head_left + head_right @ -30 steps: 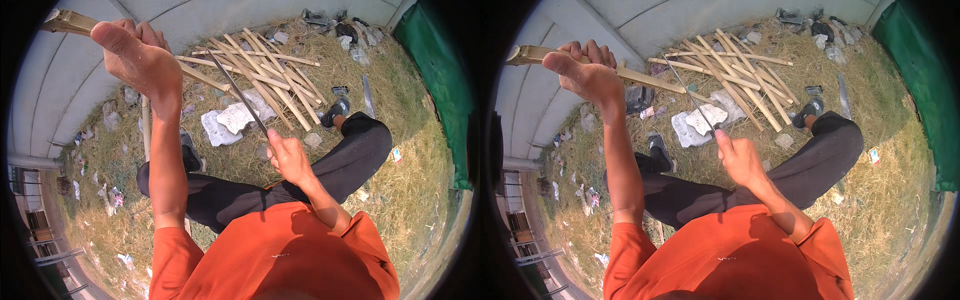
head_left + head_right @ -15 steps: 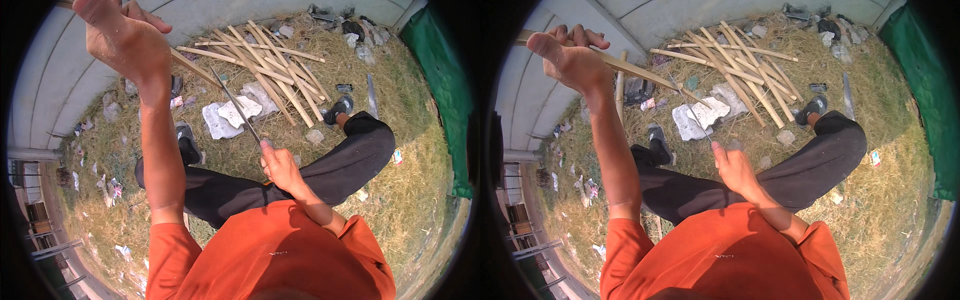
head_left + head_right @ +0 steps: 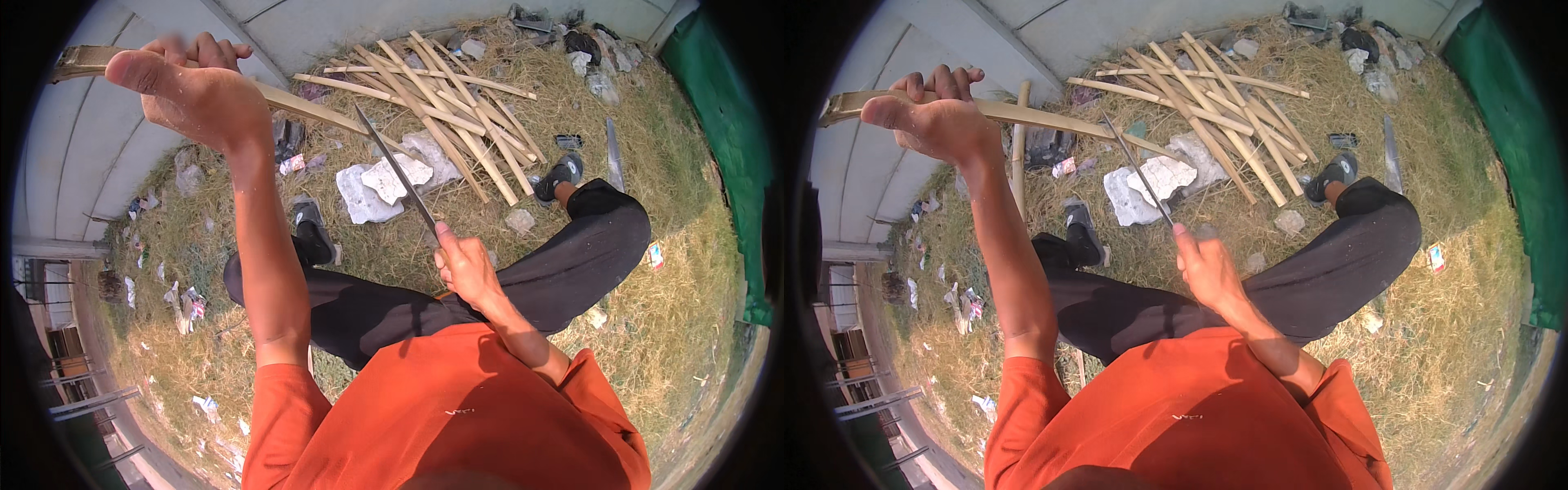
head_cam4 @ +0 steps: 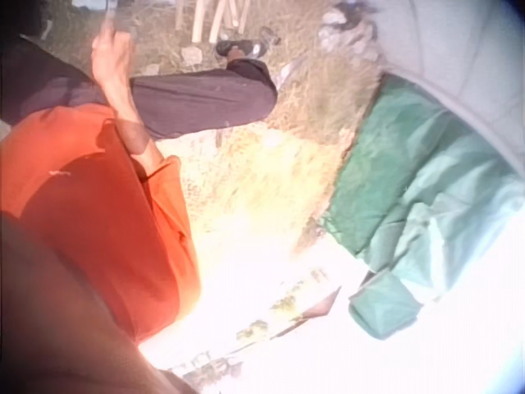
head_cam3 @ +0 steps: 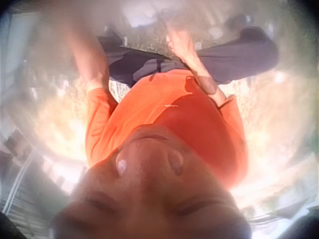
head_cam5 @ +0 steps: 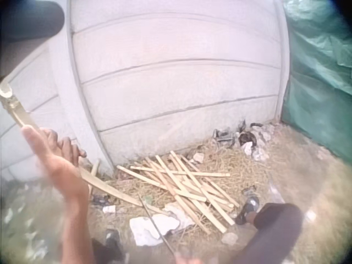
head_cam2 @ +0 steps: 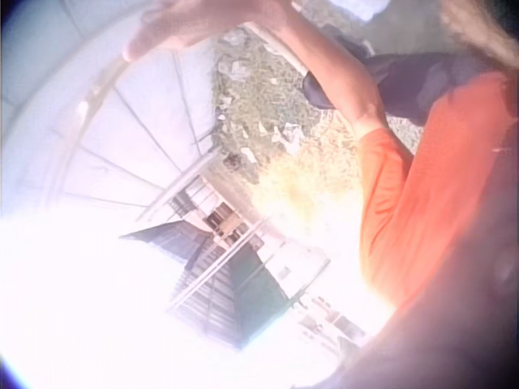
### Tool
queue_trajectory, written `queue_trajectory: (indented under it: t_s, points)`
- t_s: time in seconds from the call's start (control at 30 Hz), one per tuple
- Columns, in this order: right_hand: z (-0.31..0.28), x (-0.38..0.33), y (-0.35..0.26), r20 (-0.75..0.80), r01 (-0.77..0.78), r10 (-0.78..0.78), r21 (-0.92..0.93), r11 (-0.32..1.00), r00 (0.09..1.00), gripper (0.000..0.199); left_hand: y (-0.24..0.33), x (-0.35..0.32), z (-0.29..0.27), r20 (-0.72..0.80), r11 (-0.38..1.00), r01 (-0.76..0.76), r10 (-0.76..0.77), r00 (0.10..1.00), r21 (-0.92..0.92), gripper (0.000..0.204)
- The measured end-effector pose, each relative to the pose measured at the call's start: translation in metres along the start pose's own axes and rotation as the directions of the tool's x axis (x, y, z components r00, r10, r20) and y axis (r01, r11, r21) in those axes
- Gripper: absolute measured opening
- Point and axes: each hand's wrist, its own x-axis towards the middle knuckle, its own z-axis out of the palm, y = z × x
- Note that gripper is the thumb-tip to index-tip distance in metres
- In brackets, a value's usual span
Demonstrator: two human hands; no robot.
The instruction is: The person sits cross-legged on the ground and uses a knife to sharpen the ends of bamboo sticks. They repeatedly pick up sticks, shave the ends to a point, and place them aside.
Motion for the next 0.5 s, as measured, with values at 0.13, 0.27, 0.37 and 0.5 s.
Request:
queue_trajectory:
  t_s: [0.13, 0.27, 0.37, 0.5]
  points:
    - [-0.007, -0.033, -0.062, -0.016, 0.4, -0.4, 0.104, 0.911, 0.916, 0.06, 0.0, 0.006, -0.007, 0.063, 0.999, -0.02, 0.018, 0.998, 0.032, 0.069]
    - [0.005, -0.028, -0.047, -0.238, 0.723, -0.686, 0.138, 0.677, 0.688, 0.052, 0.0, 0.004, 0.014, 0.062, 0.999, -0.028, 0.03, 0.998, -0.033, 0.067]
    - [0.015, 0.012, 0.015, -0.156, 0.357, -0.368, -0.1, 0.929, 0.916, 0.058, 0.008, -0.006, 0.017, 0.062, 0.998, -0.052, 0.053, 0.997, -0.026, 0.067]
    - [-0.002, 0.014, -0.027, -0.006, -0.077, 0.078, 0.142, 0.987, 0.997, 0.063, 0.008, -0.027, 0.011, 0.081, 0.999, 0.008, -0.011, 0.997, 0.044, 0.07]
